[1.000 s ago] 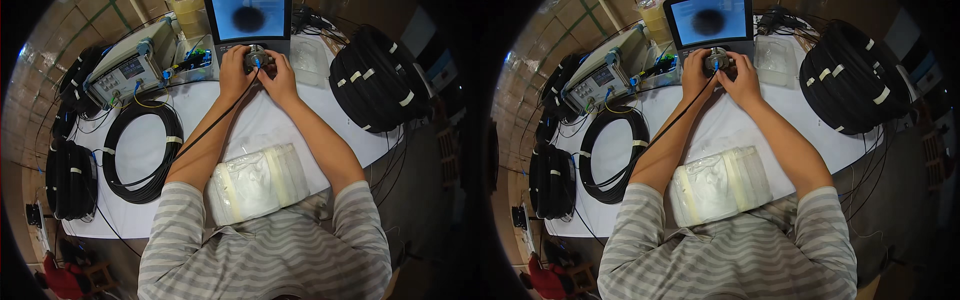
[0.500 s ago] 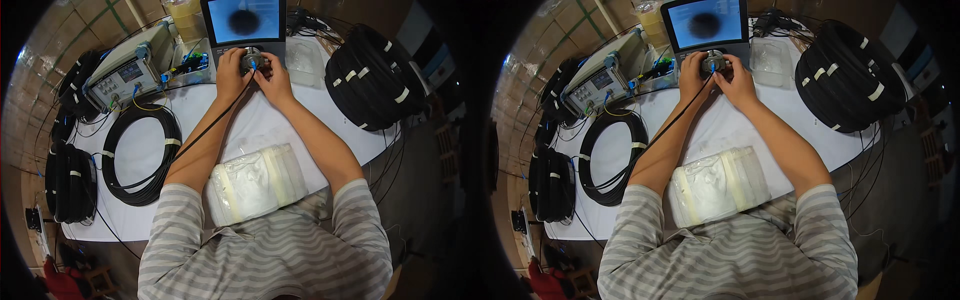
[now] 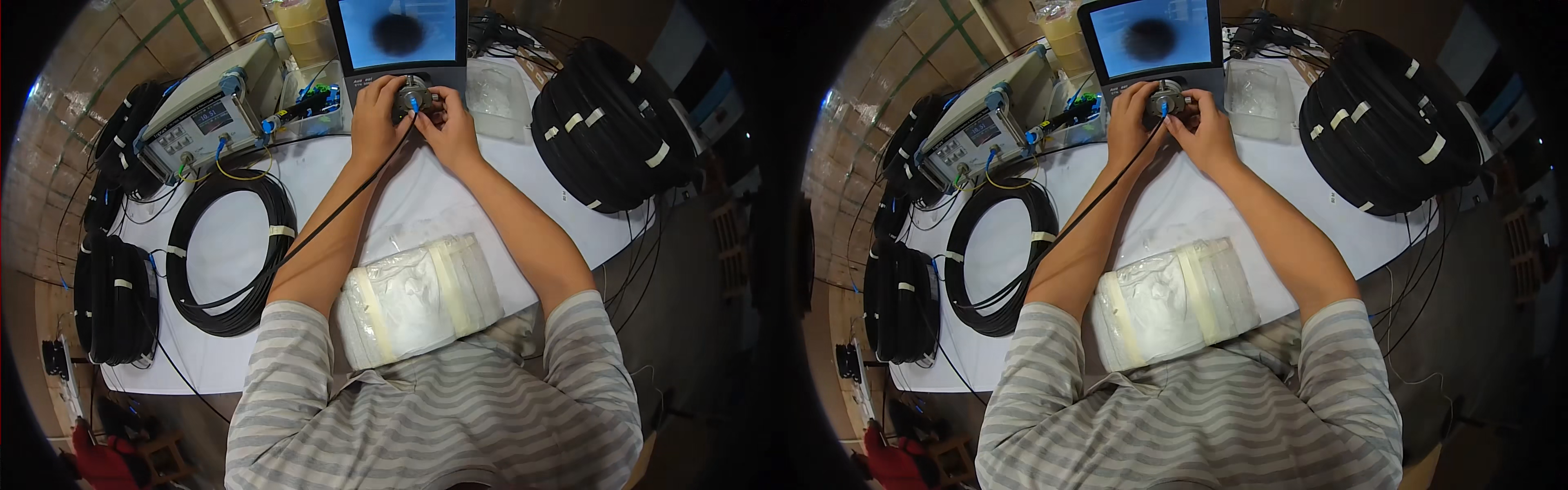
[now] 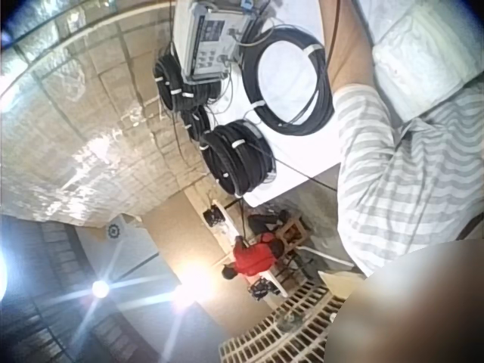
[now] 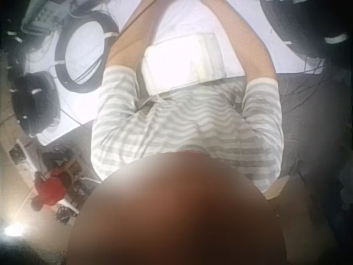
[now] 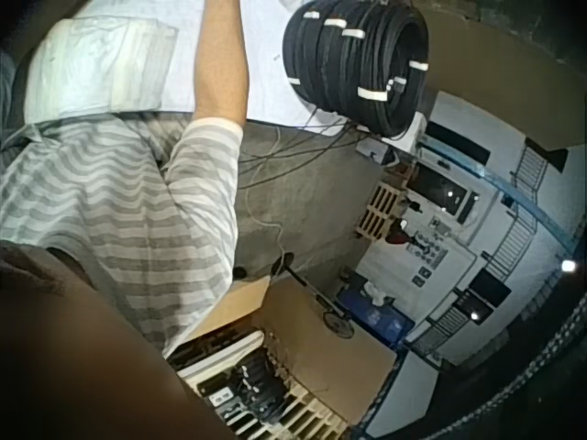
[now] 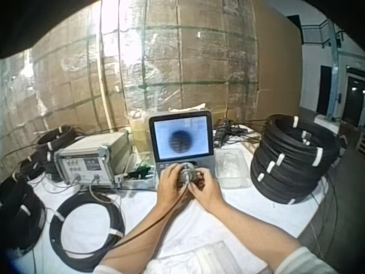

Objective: Preparing and testing a fiber optic cable end using a microscope and testing meter.

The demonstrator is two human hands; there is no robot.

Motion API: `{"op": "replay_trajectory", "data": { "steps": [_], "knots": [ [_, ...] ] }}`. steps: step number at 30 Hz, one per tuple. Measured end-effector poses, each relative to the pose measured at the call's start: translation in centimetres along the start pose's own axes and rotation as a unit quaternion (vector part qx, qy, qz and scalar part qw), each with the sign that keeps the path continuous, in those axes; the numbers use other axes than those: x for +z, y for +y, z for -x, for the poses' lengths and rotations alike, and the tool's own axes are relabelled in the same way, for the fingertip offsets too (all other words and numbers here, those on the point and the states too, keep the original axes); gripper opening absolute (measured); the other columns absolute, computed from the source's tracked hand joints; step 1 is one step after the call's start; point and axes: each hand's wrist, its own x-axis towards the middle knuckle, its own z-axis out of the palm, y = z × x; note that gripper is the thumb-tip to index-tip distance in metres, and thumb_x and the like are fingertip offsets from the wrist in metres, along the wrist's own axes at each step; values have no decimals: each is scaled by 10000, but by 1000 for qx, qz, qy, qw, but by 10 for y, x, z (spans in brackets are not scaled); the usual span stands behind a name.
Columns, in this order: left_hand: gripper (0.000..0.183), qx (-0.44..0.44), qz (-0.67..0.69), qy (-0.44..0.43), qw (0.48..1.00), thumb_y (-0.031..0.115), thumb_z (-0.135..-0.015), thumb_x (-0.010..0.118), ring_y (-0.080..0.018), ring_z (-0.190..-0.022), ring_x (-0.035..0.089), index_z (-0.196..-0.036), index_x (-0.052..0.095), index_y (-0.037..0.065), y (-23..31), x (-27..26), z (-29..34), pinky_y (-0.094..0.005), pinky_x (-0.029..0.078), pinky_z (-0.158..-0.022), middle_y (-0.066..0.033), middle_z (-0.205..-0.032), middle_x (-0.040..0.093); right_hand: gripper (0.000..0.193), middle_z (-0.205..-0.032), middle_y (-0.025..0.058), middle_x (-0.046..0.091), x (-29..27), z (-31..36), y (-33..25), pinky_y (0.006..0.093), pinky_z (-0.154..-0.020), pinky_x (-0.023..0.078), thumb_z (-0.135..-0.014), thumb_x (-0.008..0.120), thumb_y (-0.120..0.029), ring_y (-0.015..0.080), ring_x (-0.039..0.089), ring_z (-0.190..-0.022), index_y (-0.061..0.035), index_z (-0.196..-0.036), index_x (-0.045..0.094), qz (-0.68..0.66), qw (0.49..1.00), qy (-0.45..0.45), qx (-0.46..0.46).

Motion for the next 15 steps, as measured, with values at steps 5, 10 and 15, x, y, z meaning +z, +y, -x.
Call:
{"op": "replay_trajectory", "data": {
  "steps": [5, 10, 15],
  "knots": [
    [654, -26, -8, 19, 999, 70, -672, 834, -351, -1150, 555, -1274, 578, 76, -2, 5, 1, -435, 476, -973, -113, -1261, 593, 467, -953, 116, 725, 1, 1, -4, 324, -700, 559, -894, 776, -164, 185, 707, -774, -38, -1256, 508, -13, 1000, -7, 8],
    [637, -31, -18, 7, 999, 63, -666, 835, -350, -1154, 554, -1251, 582, 80, -4, 6, 2, -439, 477, -970, -107, -1253, 587, 494, -946, 118, 720, 1, 2, -5, 329, -708, 561, -894, 774, -177, 196, 709, -774, -49, -1287, 504, 1, 1000, -11, 12],
    [638, -22, -6, -4, 1000, 64, -674, 829, -350, -1156, 553, -1264, 591, 100, -3, 3, 1, -442, 481, -969, -98, -1271, 579, 503, -949, 123, 719, 1, 1, -5, 336, -724, 563, -896, 771, -192, 203, 714, -789, -39, -1290, 499, 10, 1000, -13, 17]
  ]
}}
